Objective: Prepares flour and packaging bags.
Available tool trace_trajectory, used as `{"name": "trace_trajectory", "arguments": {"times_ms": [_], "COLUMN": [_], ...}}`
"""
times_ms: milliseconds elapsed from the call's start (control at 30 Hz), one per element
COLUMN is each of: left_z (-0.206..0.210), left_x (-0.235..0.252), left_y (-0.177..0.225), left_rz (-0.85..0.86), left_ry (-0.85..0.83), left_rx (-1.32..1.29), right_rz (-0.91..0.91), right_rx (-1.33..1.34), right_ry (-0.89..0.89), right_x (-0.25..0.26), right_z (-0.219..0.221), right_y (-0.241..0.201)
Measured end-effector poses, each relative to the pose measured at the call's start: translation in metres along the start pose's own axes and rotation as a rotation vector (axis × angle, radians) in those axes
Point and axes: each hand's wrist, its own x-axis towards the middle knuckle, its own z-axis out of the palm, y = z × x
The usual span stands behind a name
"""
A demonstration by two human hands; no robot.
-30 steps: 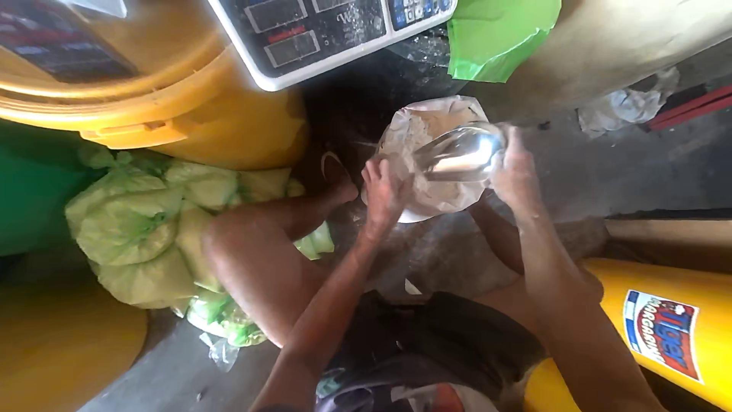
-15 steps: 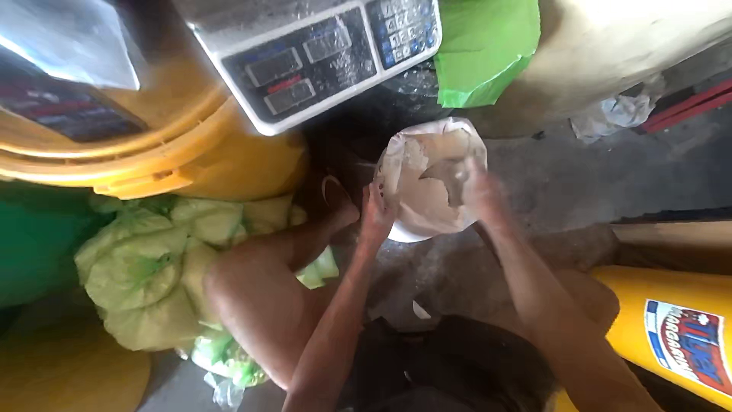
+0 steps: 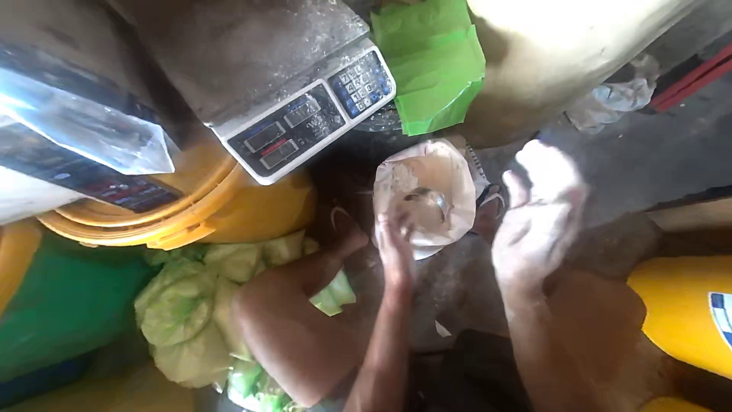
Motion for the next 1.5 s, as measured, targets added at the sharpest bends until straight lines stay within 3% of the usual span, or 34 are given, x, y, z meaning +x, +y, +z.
{"name": "trace_trajectory", "arguments": {"times_ms": [100, 167, 200, 267, 333, 500, 667, 867, 1067, 1267, 1433, 1500], "left_z": [0.063, 0.056, 0.047, 0.032, 0.026, 0.023, 0.026, 0.055, 0.104, 0.151, 0.208, 0.225], "left_x": [-0.017, -0.009, -0.004, 0.001, 0.004, 0.006, -0.004, 0.020, 0.047, 0.082, 0.130, 0.158], "left_y": [0.024, 0.038, 0.048, 0.069, 0.079, 0.055, 0.042, 0.079, 0.114, 0.106, 0.084, 0.064], "left_rz": [-0.225, -0.209, -0.112, 0.146, 0.287, 0.361, 0.387, 0.584, 0.715, 0.718, 0.722, 0.808], "left_ry": [0.012, -0.164, -0.249, -0.353, -0.317, -0.155, -0.171, -0.229, -0.308, -0.414, -0.564, -0.614], "left_rx": [-0.060, -0.073, -0.051, 0.059, 0.141, 0.324, 0.521, 0.770, 0.892, 1.131, 1.580, 1.745], "right_rz": [0.085, 0.200, 0.279, 0.396, 0.557, 0.998, 1.164, 1.210, 1.187, 1.163, 1.082, 1.047], "right_rx": [-0.255, -0.546, -0.605, -0.539, -0.289, 0.495, 0.793, 0.802, 0.949, 1.162, 1.223, 1.220], "right_ry": [-0.419, -0.641, -0.665, -0.509, -0.291, 0.147, 0.197, 0.038, 0.338, 0.554, 0.549, 0.519], "right_x": [-0.042, -0.035, -0.025, -0.021, -0.025, -0.004, 0.038, 0.102, 0.130, 0.144, 0.149, 0.147], "right_z": [0.020, 0.004, -0.008, -0.028, -0.036, -0.001, 0.040, 0.054, 0.024, 0.014, 0.000, -0.004], "right_y": [0.061, 0.098, 0.108, 0.115, 0.108, 0.107, 0.134, 0.160, 0.181, 0.185, 0.179, 0.179]}}
